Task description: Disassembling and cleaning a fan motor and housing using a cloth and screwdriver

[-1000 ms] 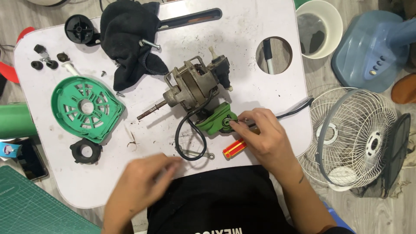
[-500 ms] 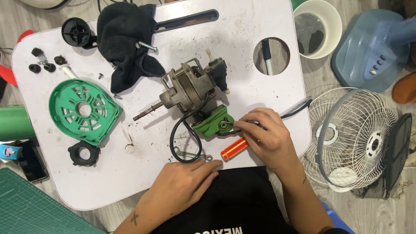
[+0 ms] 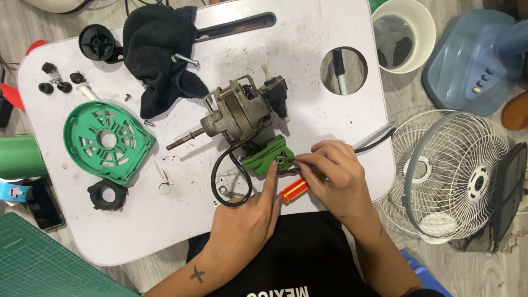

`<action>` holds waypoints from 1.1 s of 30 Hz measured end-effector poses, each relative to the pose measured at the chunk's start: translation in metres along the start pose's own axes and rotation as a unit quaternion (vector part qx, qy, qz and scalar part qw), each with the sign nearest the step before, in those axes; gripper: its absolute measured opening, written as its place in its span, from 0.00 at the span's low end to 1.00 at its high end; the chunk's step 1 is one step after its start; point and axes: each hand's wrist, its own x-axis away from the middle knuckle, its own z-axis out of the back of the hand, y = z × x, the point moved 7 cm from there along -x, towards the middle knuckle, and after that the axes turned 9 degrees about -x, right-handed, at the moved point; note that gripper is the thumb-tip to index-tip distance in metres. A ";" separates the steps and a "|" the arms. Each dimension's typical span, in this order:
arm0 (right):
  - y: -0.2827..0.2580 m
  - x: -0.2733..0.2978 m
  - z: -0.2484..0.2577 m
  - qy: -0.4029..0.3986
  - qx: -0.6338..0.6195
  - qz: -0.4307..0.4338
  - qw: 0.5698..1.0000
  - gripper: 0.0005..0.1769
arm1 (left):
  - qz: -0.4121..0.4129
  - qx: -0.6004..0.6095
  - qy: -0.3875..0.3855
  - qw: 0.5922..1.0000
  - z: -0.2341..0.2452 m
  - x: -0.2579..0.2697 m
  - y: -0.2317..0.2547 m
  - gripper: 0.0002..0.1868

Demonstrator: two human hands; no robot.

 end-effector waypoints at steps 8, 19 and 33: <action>-0.004 0.003 -0.003 0.033 0.002 -0.006 0.999 0.07 | -0.014 -0.047 -0.046 0.998 -0.017 0.003 -0.001 0.37; -0.007 0.006 -0.013 0.043 0.026 -0.003 0.999 0.05 | -0.006 -0.060 0.020 0.998 -0.003 -0.002 -0.005 0.29; -0.005 -0.009 0.005 0.036 0.017 0.016 0.999 0.08 | 0.035 -0.074 0.127 0.989 0.007 -0.011 -0.015 0.26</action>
